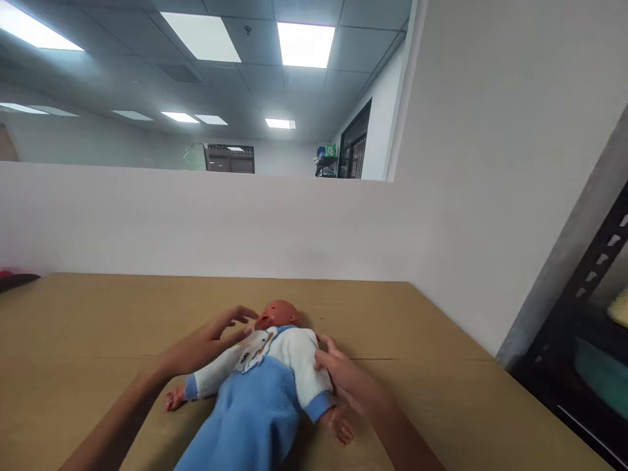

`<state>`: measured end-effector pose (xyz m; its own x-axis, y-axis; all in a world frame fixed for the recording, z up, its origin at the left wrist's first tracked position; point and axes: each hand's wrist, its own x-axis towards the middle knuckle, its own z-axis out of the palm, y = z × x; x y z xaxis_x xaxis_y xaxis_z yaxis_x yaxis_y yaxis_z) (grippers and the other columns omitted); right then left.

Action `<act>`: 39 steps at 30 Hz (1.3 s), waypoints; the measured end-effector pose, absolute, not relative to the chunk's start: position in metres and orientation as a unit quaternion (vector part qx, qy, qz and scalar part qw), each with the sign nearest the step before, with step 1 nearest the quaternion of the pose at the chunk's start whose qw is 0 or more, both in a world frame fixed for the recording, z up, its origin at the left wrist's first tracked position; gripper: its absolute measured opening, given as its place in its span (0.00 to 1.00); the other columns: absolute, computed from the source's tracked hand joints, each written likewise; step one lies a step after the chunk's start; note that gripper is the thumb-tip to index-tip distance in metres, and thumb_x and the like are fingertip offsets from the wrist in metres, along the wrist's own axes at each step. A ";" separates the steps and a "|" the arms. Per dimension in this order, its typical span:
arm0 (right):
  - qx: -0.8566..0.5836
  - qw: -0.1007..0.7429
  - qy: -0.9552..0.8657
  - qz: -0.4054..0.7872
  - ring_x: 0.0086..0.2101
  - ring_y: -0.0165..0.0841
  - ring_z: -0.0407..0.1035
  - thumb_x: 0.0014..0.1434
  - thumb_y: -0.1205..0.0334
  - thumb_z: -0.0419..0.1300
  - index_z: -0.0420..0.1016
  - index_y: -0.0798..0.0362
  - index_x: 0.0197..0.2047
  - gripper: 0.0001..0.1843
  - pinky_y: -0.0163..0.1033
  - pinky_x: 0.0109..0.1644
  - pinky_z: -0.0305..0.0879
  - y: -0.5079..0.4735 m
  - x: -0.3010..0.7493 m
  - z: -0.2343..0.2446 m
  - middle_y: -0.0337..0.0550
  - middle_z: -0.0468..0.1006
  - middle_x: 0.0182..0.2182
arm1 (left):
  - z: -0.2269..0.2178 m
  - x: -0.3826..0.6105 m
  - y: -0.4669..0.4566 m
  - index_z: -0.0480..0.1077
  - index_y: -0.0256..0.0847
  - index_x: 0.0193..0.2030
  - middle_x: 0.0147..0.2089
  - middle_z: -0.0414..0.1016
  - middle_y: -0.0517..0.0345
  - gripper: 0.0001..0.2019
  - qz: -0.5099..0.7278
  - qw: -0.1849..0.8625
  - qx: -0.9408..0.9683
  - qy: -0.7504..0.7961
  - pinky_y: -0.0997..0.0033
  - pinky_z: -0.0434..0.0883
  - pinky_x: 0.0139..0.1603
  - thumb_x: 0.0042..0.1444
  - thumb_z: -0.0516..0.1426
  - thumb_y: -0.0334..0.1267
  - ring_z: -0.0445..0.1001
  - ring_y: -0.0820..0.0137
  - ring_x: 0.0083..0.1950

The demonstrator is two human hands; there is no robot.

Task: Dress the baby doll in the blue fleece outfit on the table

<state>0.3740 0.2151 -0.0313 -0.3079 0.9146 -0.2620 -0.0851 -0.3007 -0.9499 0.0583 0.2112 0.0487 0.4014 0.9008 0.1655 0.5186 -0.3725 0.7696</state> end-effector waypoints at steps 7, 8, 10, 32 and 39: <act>-0.450 0.407 -0.434 0.665 0.34 0.39 0.70 0.41 0.59 0.65 0.73 0.47 0.49 0.28 0.40 0.36 0.65 0.199 0.396 -0.051 0.37 0.76 0.31 | -0.027 0.060 0.190 0.71 0.45 0.50 0.50 0.79 0.50 0.17 0.329 0.270 0.757 0.496 0.56 0.73 0.54 0.74 0.47 0.53 0.76 0.58 0.50; -0.448 0.404 -0.436 0.668 0.36 0.40 0.70 0.41 0.59 0.66 0.74 0.47 0.48 0.27 0.40 0.38 0.66 0.197 0.399 -0.053 0.38 0.77 0.32 | -0.035 0.059 0.184 0.70 0.45 0.50 0.51 0.79 0.49 0.17 0.332 0.260 0.756 0.501 0.54 0.73 0.55 0.74 0.47 0.52 0.76 0.57 0.51; -0.452 0.404 -0.440 0.662 0.39 0.41 0.72 0.42 0.58 0.65 0.76 0.47 0.47 0.25 0.41 0.41 0.68 0.194 0.404 -0.060 0.40 0.79 0.34 | -0.047 0.056 0.174 0.70 0.45 0.49 0.52 0.79 0.48 0.16 0.328 0.229 0.764 0.507 0.50 0.72 0.58 0.74 0.47 0.51 0.75 0.55 0.52; -0.453 0.338 -0.608 0.557 0.69 0.49 0.63 0.58 0.32 0.71 0.66 0.45 0.73 0.47 0.54 0.76 0.54 0.192 0.420 -0.082 0.50 0.71 0.69 | -0.038 0.049 0.141 0.73 0.45 0.39 0.40 0.84 0.44 0.33 0.234 0.278 0.673 0.644 0.51 0.71 0.51 0.67 0.37 0.67 0.81 0.45 0.49; -0.454 0.376 -0.603 0.537 0.73 0.48 0.55 0.56 0.31 0.72 0.60 0.45 0.75 0.53 0.53 0.79 0.48 0.183 0.408 -0.076 0.51 0.62 0.75 | -0.060 0.046 0.151 0.78 0.43 0.51 0.47 0.87 0.46 0.33 0.332 0.317 0.622 0.634 0.53 0.74 0.57 0.64 0.47 0.69 0.80 0.46 0.57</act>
